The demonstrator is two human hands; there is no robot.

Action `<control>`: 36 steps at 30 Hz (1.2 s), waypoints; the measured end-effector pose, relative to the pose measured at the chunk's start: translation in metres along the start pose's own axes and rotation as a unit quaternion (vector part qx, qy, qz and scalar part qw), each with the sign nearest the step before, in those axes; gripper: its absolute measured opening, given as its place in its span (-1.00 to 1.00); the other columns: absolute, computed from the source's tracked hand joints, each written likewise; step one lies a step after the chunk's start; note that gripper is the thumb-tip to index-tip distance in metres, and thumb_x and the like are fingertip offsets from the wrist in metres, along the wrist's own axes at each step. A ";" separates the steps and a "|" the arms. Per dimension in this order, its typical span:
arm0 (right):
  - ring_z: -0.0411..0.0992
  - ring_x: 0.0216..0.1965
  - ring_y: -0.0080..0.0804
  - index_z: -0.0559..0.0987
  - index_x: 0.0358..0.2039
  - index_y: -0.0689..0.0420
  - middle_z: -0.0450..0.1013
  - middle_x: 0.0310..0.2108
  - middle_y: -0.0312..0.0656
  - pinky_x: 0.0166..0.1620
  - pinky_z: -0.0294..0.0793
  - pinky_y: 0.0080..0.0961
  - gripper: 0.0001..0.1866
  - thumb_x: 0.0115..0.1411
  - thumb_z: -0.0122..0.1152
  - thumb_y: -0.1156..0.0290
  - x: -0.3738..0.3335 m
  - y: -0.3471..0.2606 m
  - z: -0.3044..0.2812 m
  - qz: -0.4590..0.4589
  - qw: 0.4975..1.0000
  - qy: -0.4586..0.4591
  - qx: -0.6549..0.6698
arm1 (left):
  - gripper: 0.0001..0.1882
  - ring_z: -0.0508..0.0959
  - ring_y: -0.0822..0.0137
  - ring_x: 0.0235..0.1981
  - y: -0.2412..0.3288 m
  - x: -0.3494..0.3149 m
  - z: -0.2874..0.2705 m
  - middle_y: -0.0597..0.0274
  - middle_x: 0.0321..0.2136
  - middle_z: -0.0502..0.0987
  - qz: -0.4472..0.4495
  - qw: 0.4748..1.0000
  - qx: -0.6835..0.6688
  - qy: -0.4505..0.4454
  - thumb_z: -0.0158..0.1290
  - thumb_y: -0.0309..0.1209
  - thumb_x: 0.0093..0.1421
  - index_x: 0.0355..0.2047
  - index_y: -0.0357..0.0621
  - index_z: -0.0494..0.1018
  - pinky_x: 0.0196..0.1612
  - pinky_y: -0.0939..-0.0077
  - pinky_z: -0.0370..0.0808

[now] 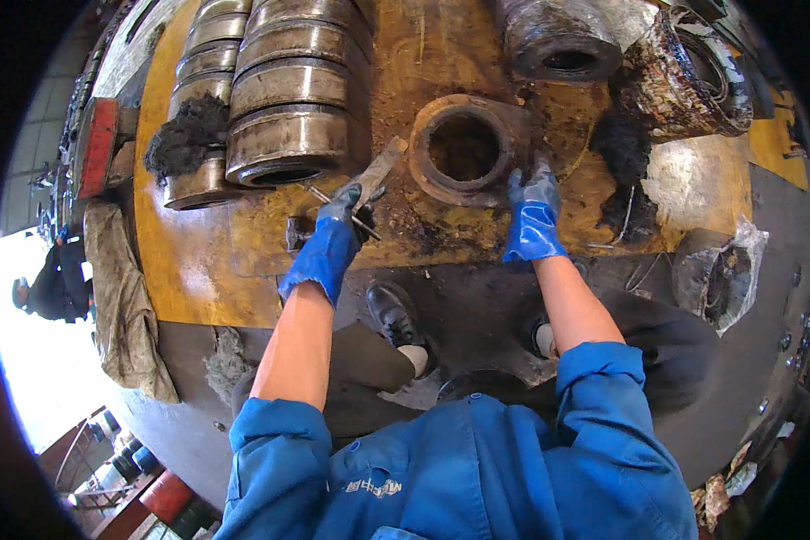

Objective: The person is sitting on the floor and cleaning a large, rusty metal component. They use a chisel to scrape away grime and debris from the surface and inside a central hole. The person also uses a hammer to tap the chisel and a rag to wipe away the loosened dirt.

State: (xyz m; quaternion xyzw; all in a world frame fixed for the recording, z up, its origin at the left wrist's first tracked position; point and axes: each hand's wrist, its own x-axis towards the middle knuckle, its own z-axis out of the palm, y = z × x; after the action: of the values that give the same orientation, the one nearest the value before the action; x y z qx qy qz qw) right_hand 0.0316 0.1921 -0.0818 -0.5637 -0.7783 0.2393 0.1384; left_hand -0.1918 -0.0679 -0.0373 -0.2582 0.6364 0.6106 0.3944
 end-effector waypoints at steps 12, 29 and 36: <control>0.47 -0.01 0.28 0.51 0.08 0.26 0.51 -0.03 0.28 0.05 0.48 0.01 -0.50 0.38 -0.05 0.10 0.021 0.019 0.063 0.069 0.995 -0.024 0.072 | -0.78 0.37 0.39 -0.72 -0.013 -0.004 0.037 0.36 -0.68 0.43 -0.065 0.987 -0.143 0.038 0.09 -0.17 0.37 -0.13 -0.01 0.52 -0.56 0.31 0.46; 0.52 -0.01 0.21 0.43 0.22 0.12 0.54 0.00 0.15 0.07 0.51 0.05 -0.45 0.33 -0.03 0.09 0.031 0.040 0.080 0.087 0.996 -0.004 0.007 | -0.58 0.38 0.42 -0.69 0.016 0.002 0.102 0.10 -0.40 0.67 0.015 0.999 0.036 -0.020 -0.07 -0.10 0.42 0.13 -0.07 0.42 -0.59 0.51 0.37; 0.53 -0.07 0.21 0.46 0.19 0.12 0.55 -0.05 0.17 0.01 0.53 0.07 -0.47 0.32 0.01 0.09 0.030 0.029 0.062 0.100 0.993 -0.056 0.015 | -0.61 0.35 0.48 -0.68 0.051 0.017 0.122 0.13 -0.36 0.69 0.033 0.984 0.163 -0.067 -0.03 -0.10 0.41 0.07 -0.07 0.49 -0.60 0.55 0.30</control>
State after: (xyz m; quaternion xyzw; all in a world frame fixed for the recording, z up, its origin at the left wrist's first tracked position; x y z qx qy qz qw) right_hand 0.0155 0.2138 -0.1518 -0.6221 -0.7212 0.2946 0.0783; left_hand -0.2194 0.0609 -0.0152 -0.1279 0.7076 0.5271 0.4529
